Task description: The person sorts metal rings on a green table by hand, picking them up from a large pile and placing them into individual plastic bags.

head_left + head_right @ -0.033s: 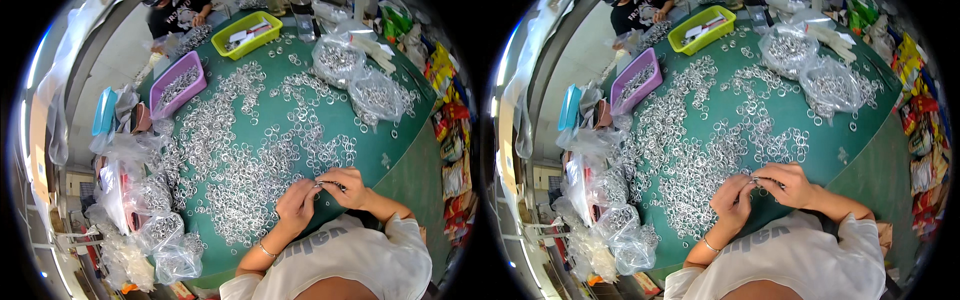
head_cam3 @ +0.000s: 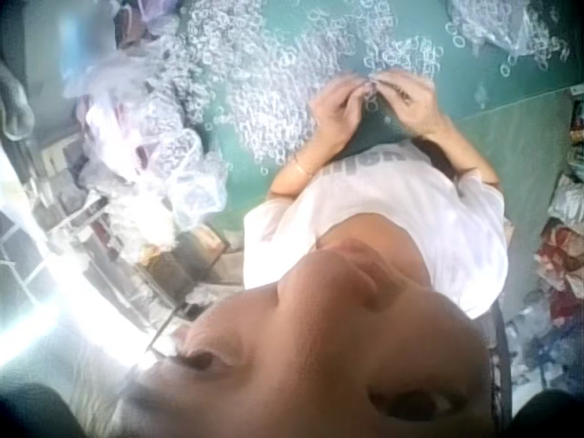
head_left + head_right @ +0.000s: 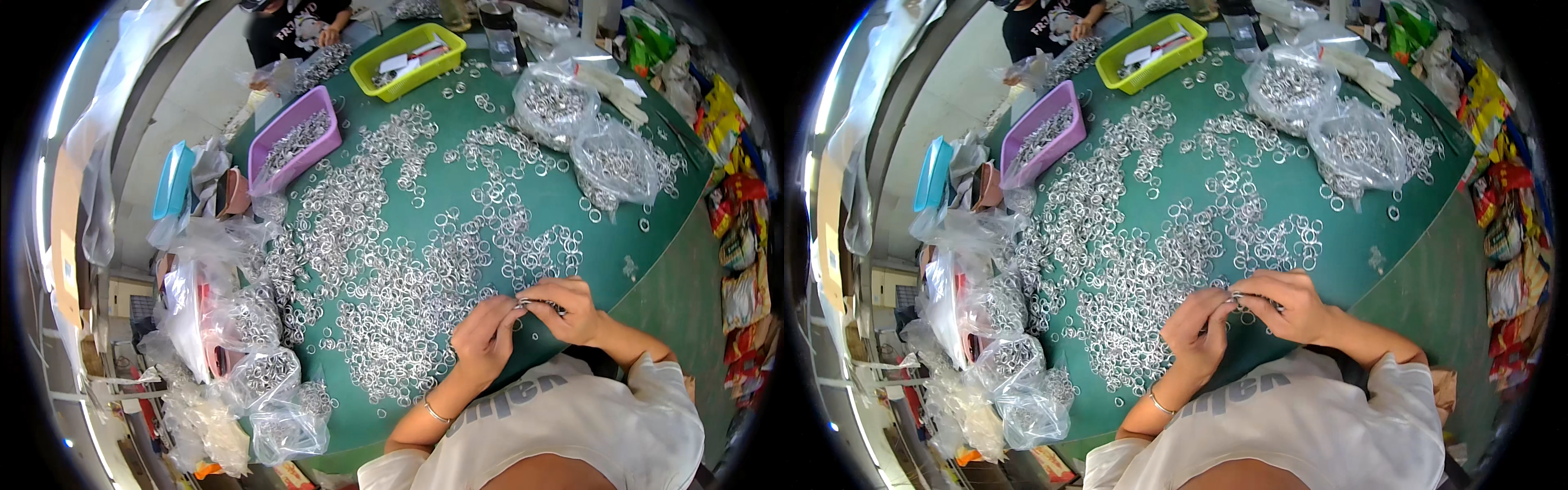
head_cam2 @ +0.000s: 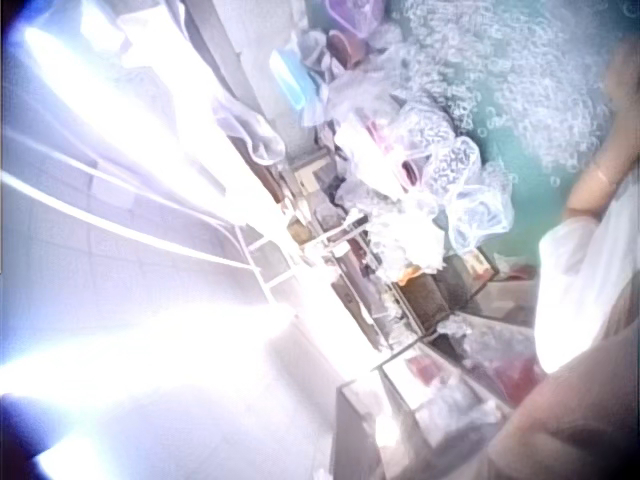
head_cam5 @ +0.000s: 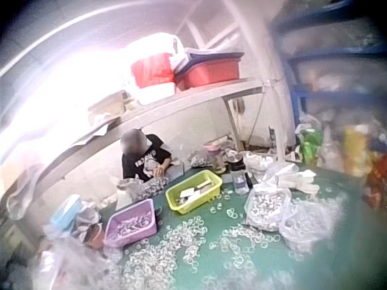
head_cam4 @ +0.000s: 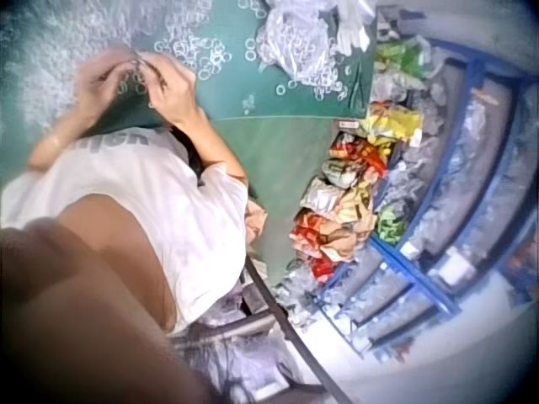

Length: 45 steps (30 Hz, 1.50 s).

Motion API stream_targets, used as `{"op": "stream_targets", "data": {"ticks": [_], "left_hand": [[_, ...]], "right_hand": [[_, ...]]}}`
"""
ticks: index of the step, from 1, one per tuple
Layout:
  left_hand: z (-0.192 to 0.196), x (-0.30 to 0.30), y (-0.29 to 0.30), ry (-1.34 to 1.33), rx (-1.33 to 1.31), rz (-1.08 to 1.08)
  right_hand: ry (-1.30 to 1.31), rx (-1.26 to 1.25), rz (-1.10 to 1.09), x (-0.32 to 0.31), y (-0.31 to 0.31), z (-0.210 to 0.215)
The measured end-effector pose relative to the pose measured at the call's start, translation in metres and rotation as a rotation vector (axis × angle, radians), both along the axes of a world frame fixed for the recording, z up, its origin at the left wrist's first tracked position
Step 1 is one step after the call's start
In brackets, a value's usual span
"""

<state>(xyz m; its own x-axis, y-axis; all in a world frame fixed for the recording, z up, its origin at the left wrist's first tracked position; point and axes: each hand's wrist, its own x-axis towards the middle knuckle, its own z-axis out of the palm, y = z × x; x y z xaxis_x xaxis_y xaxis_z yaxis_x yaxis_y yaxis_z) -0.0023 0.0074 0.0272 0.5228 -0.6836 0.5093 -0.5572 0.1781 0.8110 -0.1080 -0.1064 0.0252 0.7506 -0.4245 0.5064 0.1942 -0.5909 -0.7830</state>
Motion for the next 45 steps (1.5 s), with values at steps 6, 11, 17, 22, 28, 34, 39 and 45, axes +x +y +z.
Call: {"op": "stream_targets", "data": {"ticks": [6, 11, 17, 22, 28, 34, 39, 45], "left_hand": [[-0.01, -0.002, 0.002, 0.205, -0.011, 0.002], [-0.014, -0.005, 0.004, 0.349, -0.007, 0.002], [-0.023, -0.005, 0.014, 0.507, 0.02, -0.024], [-0.022, -0.001, 0.014, 0.124, -0.007, 0.133], [-0.022, 0.002, 0.015, -0.099, -0.005, 0.179], [-0.014, 0.006, 0.018, 0.036, 0.051, 0.069], [-0.019, 0.013, 0.021, 0.236, 0.014, -0.078], [-0.022, 0.024, 0.026, 0.681, 0.157, -0.167]], "right_hand": [[-0.011, -0.017, -0.002, 0.002, 0.003, 0.003], [-0.014, 0.078, 0.033, 0.002, 0.007, 0.001], [0.093, 0.088, 0.165, 0.004, 0.004, 0.004], [0.249, 0.426, 0.13, 0.013, 0.009, 0.0], [0.097, 0.237, 0.003, 0.018, 0.016, -0.009], [0.112, -0.171, 0.094, 0.014, 0.005, -0.001], [0.082, -0.08, 0.204, 0.016, 0.005, 0.005], [0.106, -0.001, 0.251, 0.026, 0.005, 0.01]]}}
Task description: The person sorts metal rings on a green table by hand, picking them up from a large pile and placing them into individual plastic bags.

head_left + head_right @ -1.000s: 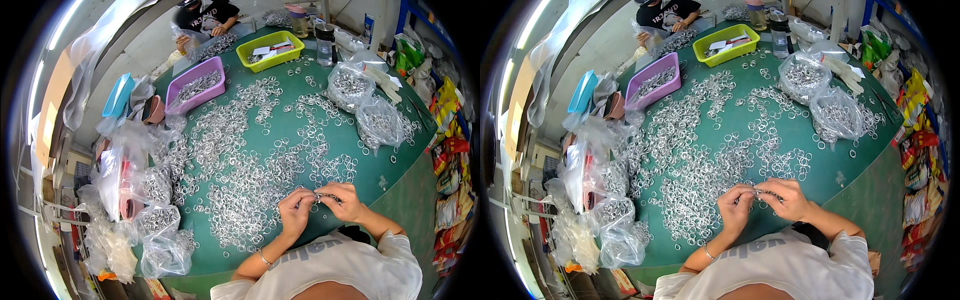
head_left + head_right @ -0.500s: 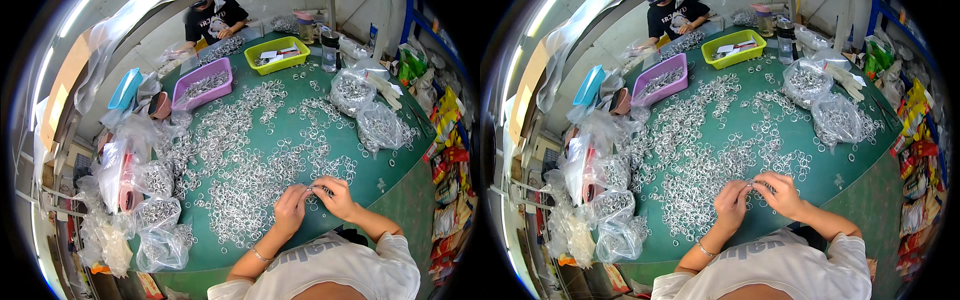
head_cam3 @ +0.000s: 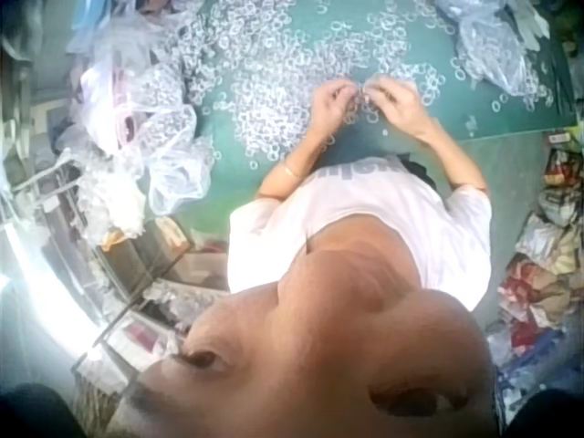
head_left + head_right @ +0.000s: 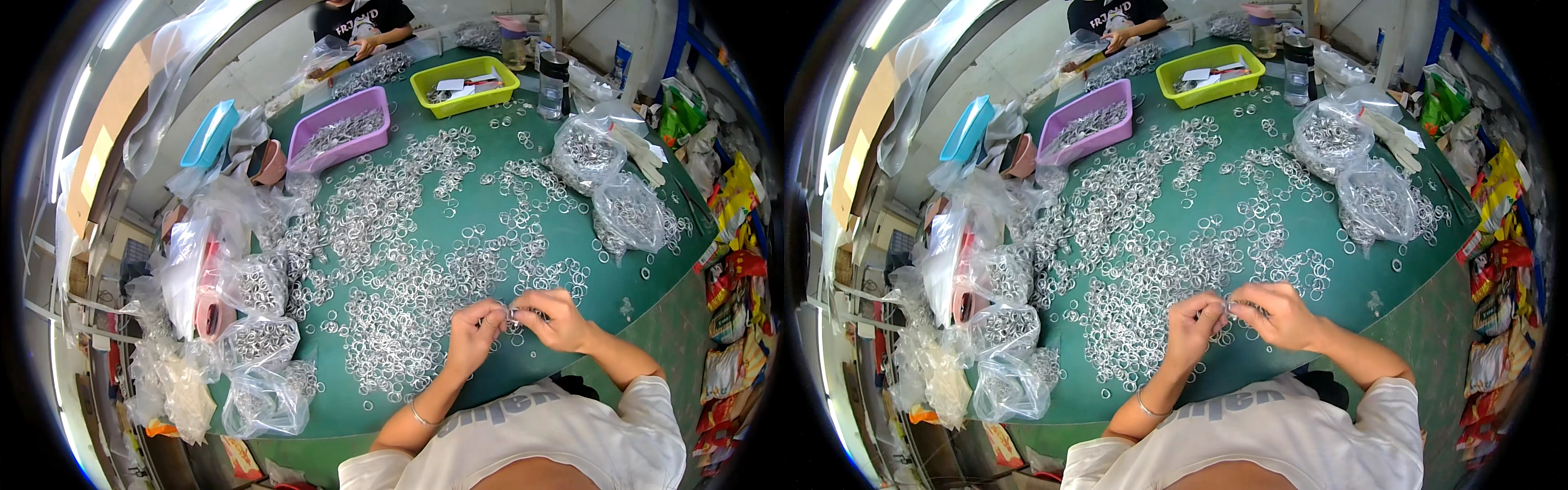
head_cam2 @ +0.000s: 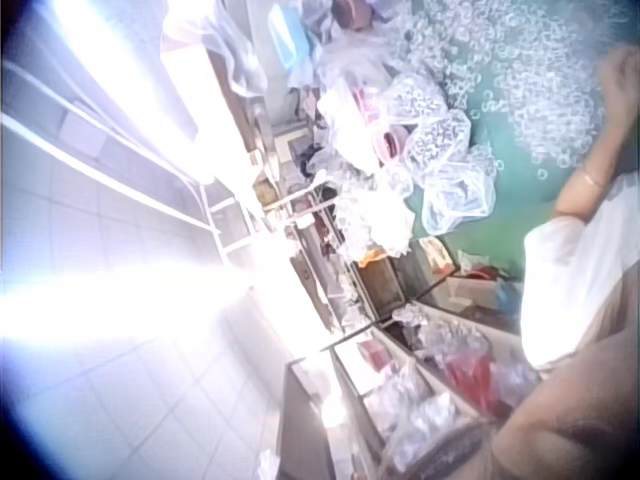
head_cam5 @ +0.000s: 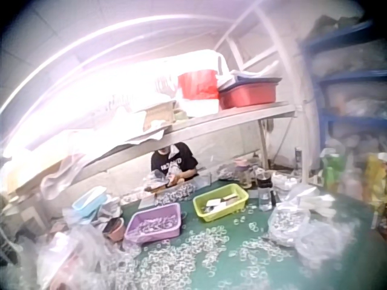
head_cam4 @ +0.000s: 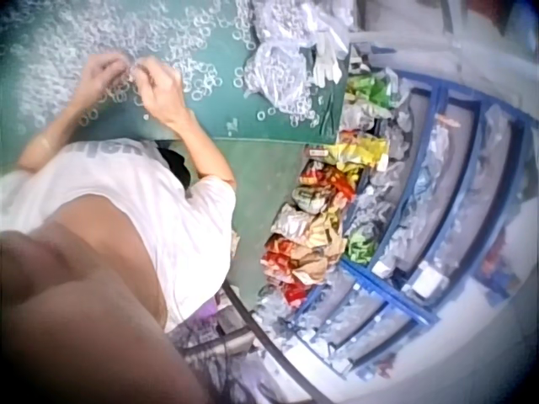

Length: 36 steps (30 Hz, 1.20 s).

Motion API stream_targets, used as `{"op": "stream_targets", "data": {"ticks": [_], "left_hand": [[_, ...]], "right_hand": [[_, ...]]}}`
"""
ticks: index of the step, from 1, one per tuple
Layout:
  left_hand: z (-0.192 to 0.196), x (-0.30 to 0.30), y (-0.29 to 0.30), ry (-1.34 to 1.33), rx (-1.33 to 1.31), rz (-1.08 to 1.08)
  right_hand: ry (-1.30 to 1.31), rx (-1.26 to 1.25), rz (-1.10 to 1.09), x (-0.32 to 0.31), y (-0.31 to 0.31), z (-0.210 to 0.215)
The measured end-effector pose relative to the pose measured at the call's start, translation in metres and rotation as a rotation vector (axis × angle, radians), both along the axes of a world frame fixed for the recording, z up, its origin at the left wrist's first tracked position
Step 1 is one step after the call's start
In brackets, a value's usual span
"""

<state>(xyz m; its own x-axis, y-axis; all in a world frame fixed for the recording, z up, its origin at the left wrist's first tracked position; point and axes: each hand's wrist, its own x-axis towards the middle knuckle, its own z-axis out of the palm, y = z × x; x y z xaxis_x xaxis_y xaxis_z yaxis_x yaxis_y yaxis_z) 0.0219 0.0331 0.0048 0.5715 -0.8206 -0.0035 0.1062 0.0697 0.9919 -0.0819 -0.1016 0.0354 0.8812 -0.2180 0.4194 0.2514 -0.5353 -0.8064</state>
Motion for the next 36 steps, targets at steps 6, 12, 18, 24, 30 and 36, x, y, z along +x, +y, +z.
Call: {"op": "stream_targets", "data": {"ticks": [6, 12, 18, 24, 30, 36], "left_hand": [[0.009, 0.008, -0.011, -0.363, -0.001, 0.129], [0.016, 0.004, -0.01, -0.696, 0.005, 0.231], [0.011, 0.013, -0.004, -0.367, 0.024, 0.043], [0.007, 0.017, -0.002, 0.095, 0.04, -0.03], [0.001, 0.011, -0.007, -0.653, 0.038, 0.186], [-0.004, 0.021, -0.007, -0.545, -0.005, 0.101]], "right_hand": [[0.329, 0.508, -0.088, 0.014, -0.005, 0.004], [0.218, 0.089, -0.125, 0.018, -0.003, 0.005], [0.196, 0.023, -0.031, 0.015, -0.007, 0.008], [0.207, 0.083, 0.007, 0.015, -0.004, 0.007], [0.49, 0.281, 0.066, 0.018, -0.011, 0.006], [0.454, 0.195, 0.052, 0.019, -0.009, 0.008]]}}
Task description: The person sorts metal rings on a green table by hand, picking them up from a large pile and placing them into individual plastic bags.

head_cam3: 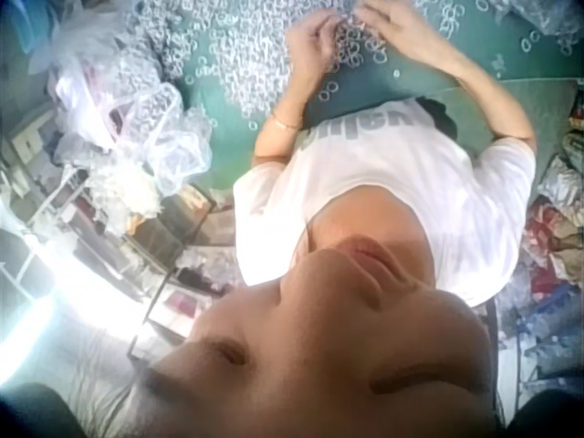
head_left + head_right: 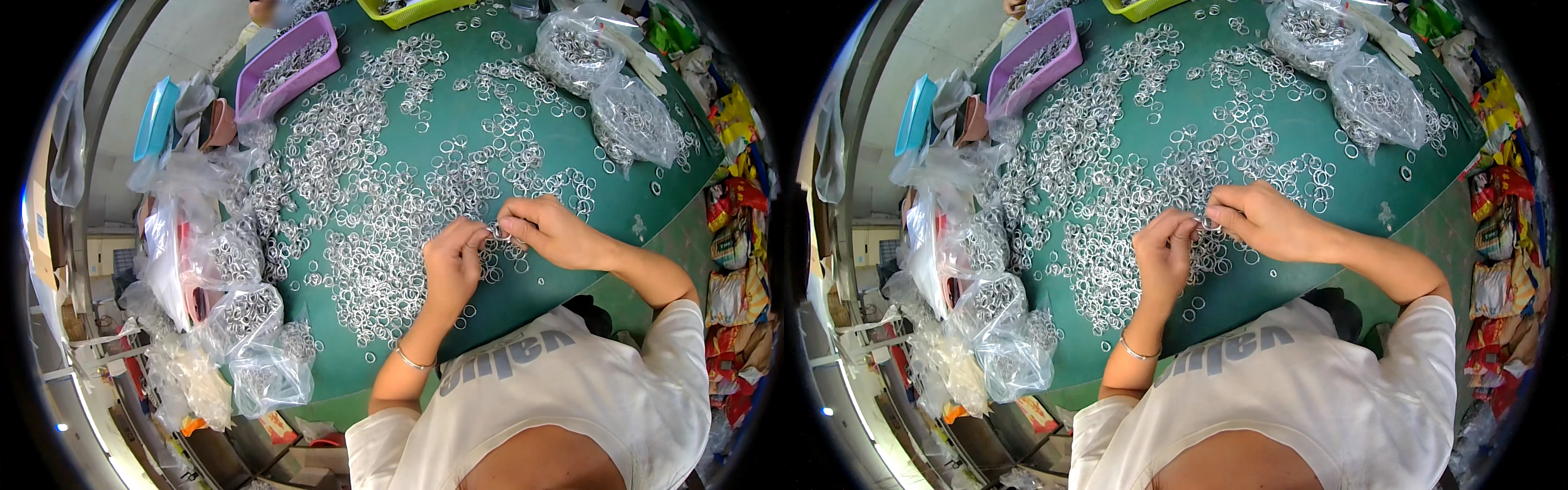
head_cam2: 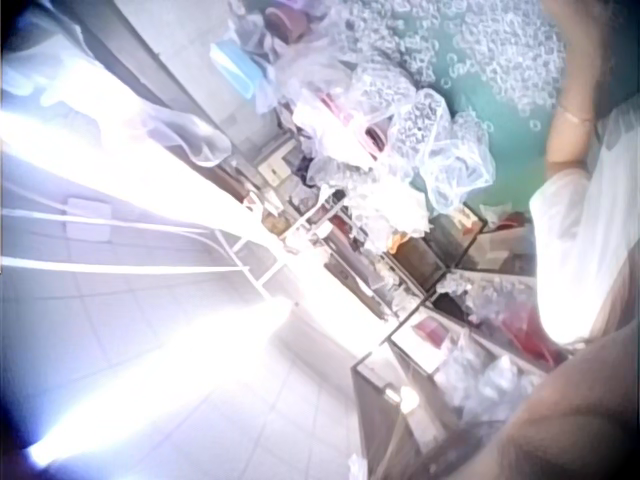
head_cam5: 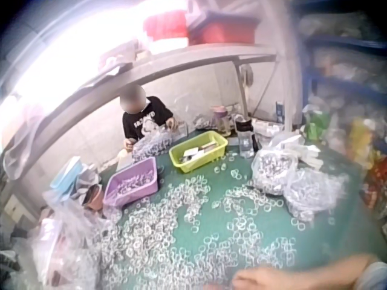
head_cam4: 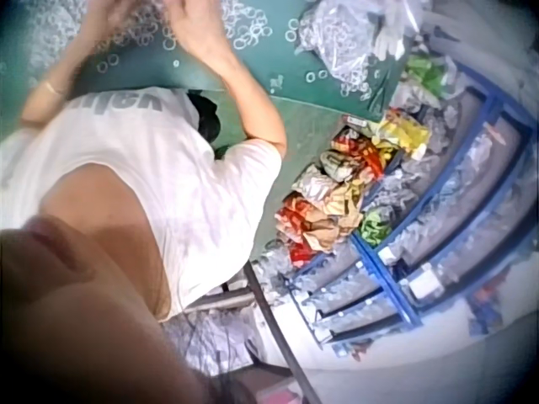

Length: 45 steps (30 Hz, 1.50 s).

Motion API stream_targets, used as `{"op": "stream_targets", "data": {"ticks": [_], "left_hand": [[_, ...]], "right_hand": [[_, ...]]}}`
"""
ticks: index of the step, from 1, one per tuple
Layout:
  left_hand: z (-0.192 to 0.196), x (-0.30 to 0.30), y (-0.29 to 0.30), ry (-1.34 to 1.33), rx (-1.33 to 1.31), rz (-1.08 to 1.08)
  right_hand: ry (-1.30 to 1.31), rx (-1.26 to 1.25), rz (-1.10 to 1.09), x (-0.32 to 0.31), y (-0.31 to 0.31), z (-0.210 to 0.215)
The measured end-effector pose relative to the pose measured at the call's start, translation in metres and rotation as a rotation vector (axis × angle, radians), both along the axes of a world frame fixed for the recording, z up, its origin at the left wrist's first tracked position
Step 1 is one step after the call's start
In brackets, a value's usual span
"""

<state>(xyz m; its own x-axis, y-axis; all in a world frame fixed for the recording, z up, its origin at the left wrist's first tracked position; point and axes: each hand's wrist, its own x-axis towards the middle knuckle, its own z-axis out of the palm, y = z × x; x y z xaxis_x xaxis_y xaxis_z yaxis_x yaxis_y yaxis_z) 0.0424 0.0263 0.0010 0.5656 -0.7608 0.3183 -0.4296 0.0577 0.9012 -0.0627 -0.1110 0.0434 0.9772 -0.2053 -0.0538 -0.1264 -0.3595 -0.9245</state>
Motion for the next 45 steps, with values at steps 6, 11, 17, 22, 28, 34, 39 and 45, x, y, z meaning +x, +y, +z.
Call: {"op": "stream_targets", "data": {"ticks": [6, 11, 17, 22, 28, 34, 39, 45], "left_hand": [[0.006, 0.011, 0.007, 0.51, 0.099, -0.206], [0.006, 0.002, 0.007, -0.225, 0.025, 0.047], [0.015, 0.006, 0.01, 0.033, 0.12, -0.014], [0.018, 0.0, 0.011, -0.165, 0.078, 0.072], [0.025, 0.003, 0.019, -0.292, 0.118, 0.01], [0.037, 0.006, 0.021, -0.056, 0.159, -0.059], [0.028, 0.015, 0.027, 0.336, 0.168, -0.242], [0.014, 0.017, 0.021, -0.078, -0.04, -0.161]], "right_hand": [[0.052, 0.037, 0.132, 0.003, -0.006, 0.008], [0.162, 0.277, 0.133, 0.007, -0.007, 0.005], [-0.053, -0.035, 0.148, 0.006, -0.002, 0.001], [0.086, 0.165, 0.15, 0.009, 0.0, 0.0], [-0.051, -0.177, 0.199, 0.007, -0.002, 0.014], [-0.229, -0.263, 0.24, 0.006, -0.001, 0.014], [-0.148, -0.12, 0.314, 0.007, -0.002, 0.019], [-0.038, -0.023, 0.346, 0.018, -0.007, 0.014]]}}
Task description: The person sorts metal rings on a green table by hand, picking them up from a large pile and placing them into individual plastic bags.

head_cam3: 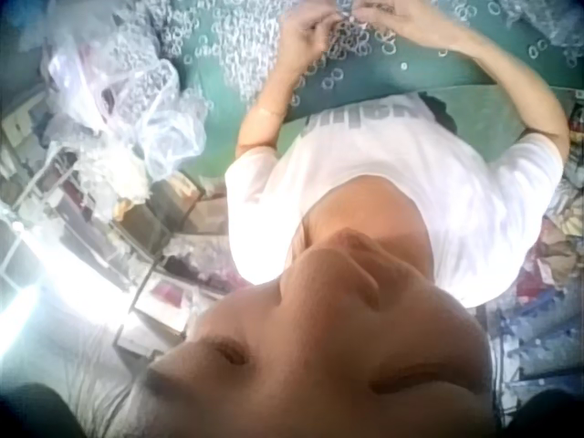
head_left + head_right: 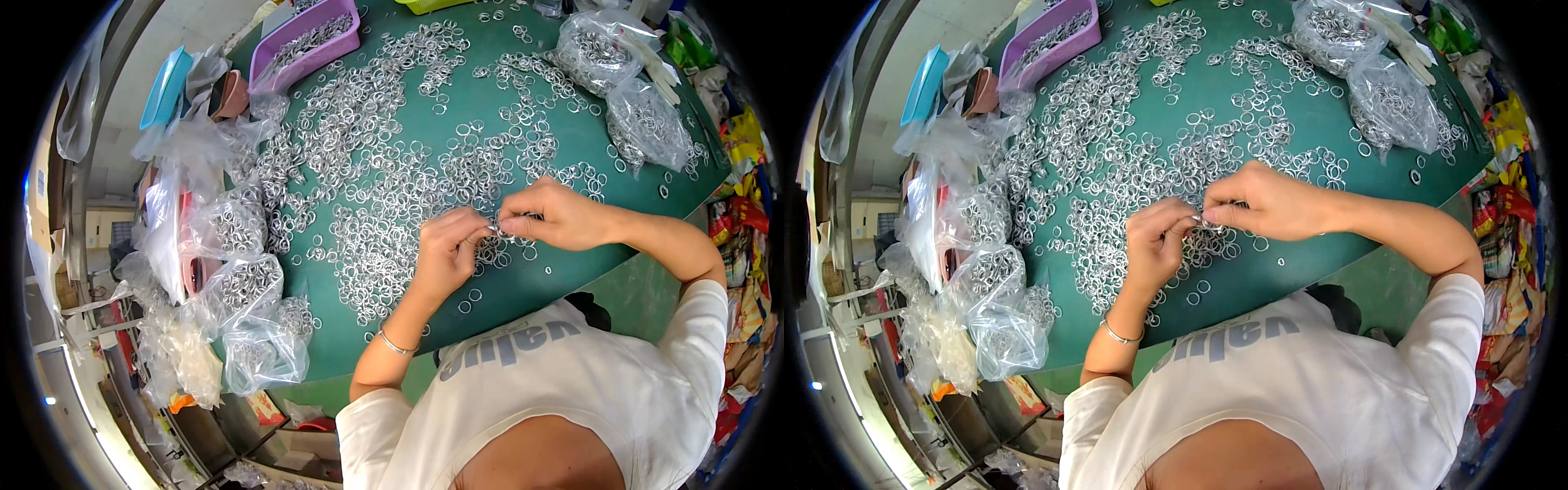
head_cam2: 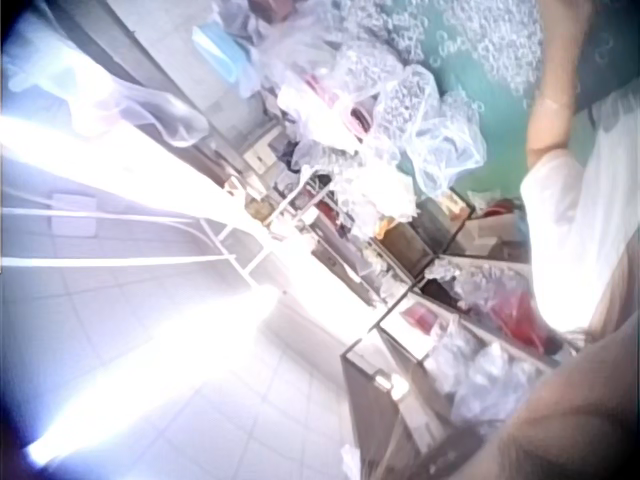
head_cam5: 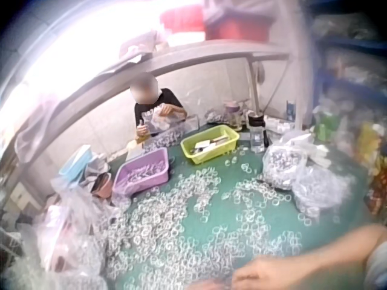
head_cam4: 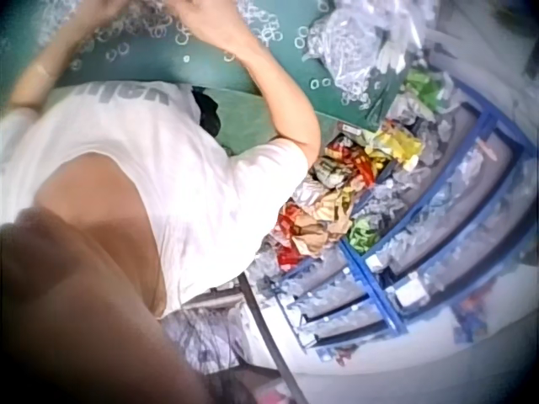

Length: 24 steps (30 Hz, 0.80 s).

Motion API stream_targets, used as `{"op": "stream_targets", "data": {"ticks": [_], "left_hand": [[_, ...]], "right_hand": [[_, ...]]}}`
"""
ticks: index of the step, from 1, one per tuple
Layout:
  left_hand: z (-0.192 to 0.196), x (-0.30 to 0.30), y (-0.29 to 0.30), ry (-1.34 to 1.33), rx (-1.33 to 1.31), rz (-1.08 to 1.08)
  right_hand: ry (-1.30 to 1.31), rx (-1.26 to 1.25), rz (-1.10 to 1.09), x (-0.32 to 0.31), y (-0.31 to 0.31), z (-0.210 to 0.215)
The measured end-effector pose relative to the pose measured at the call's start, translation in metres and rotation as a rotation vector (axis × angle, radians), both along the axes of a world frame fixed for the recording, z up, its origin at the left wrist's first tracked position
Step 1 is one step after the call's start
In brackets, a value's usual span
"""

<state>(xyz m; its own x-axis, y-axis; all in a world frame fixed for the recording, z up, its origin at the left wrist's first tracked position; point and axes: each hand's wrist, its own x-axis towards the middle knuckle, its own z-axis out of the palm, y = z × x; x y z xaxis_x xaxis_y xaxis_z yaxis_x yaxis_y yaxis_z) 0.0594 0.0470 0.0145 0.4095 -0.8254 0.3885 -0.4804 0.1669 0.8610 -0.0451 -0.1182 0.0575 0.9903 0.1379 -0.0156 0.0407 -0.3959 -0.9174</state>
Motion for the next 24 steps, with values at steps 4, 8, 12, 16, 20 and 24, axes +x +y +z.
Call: {"op": "stream_targets", "data": {"ticks": [4, 8, 12, 16, 20, 24], "left_hand": [[-0.004, 0.004, 0.001, -0.234, -0.068, -0.01], [-0.007, 0.012, -0.001, -0.312, -0.134, -0.032], [-0.004, 0.008, -0.001, -0.026, -0.021, 0.008], [-0.005, -0.012, 0.004, 0.587, 0.181, 0.076], [-0.013, -0.019, 0.009, 0.543, 0.12, 0.066], [-0.015, -0.021, 0.013, 0.162, 0.069, 0.119]], "right_hand": [[0.014, -0.101, 0.012, -0.001, 0.004, 0.002], [0.203, 0.028, -0.007, 0.005, 0.006, 0.011], [0.313, 0.132, -0.032, 0.013, 0.003, 0.01], [0.198, 0.097, -0.143, 0.013, 0.006, -0.003], [0.349, 0.269, -0.094, 0.009, 0.011, -0.002], [0.299, 0.139, -0.104, -0.001, 0.021, -0.012]]}}
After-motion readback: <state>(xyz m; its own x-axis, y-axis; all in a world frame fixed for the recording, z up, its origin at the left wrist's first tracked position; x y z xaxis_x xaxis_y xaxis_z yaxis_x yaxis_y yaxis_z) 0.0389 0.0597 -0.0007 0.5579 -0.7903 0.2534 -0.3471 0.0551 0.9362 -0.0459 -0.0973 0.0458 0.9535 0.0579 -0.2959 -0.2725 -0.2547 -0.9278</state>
